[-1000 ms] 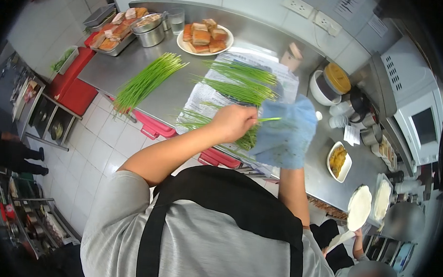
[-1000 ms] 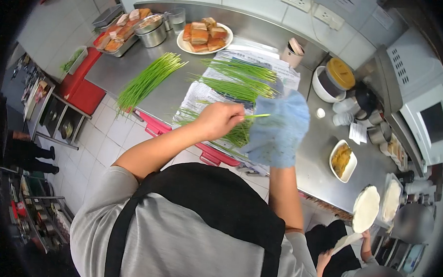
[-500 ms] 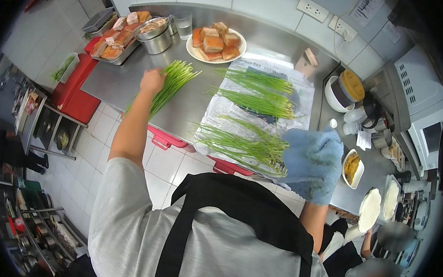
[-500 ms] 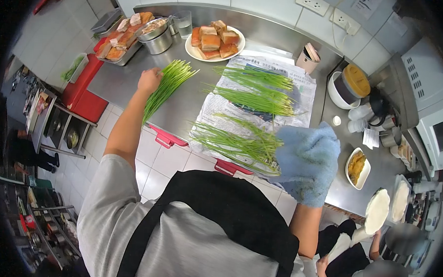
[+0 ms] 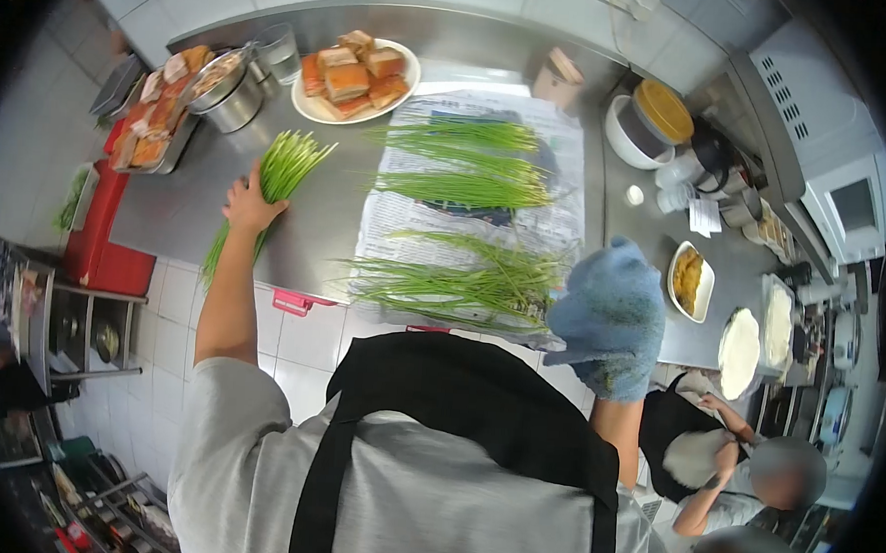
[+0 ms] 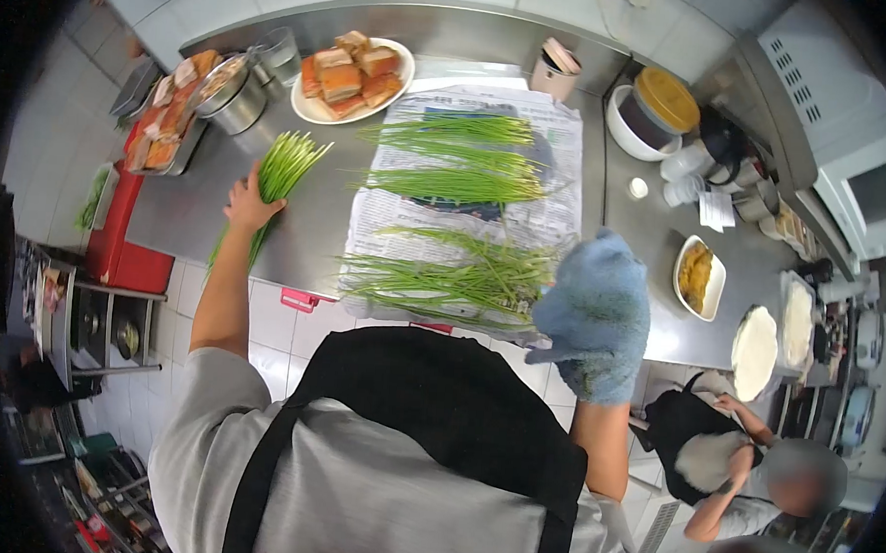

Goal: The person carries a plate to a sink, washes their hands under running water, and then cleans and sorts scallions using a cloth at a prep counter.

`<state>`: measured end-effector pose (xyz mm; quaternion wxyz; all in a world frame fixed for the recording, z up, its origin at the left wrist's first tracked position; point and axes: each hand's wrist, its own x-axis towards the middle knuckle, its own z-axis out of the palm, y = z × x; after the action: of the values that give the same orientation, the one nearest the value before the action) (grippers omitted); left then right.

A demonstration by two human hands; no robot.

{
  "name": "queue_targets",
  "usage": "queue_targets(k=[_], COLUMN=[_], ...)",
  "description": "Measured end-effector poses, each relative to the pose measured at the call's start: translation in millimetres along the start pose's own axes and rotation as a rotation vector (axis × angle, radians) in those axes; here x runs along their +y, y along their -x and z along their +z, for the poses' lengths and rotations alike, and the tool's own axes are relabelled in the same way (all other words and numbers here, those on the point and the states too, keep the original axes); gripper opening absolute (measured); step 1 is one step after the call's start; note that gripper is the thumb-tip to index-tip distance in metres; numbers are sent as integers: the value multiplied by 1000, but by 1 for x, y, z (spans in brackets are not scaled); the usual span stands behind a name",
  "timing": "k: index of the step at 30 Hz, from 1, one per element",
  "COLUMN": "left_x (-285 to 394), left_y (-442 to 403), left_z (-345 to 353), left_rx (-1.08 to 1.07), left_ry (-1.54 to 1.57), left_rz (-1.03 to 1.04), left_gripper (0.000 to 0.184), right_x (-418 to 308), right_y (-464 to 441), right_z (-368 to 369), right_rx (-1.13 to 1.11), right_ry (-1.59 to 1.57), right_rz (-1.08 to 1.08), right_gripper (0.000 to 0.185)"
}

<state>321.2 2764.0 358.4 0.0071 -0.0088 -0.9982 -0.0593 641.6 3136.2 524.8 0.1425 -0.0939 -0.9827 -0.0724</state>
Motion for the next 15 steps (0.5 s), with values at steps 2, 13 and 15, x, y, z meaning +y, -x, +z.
queue_targets(k=[2,13,15], left_x=[33,299,295], left_y=[11,92,102], left_z=[-11,28,28], left_rx=[225,65,35], left_ry=[-118,44,9], left_rz=[76,1527,1517], left_gripper=[91,34,27], right_x=[8,43,51], right_y=[4,16,21], right_z=[12,23,27], right_rx=[125,206,184], right_ry=[-88,-669,-635], right_rz=[-41,-98,-116], right_gripper=[23,14,14])
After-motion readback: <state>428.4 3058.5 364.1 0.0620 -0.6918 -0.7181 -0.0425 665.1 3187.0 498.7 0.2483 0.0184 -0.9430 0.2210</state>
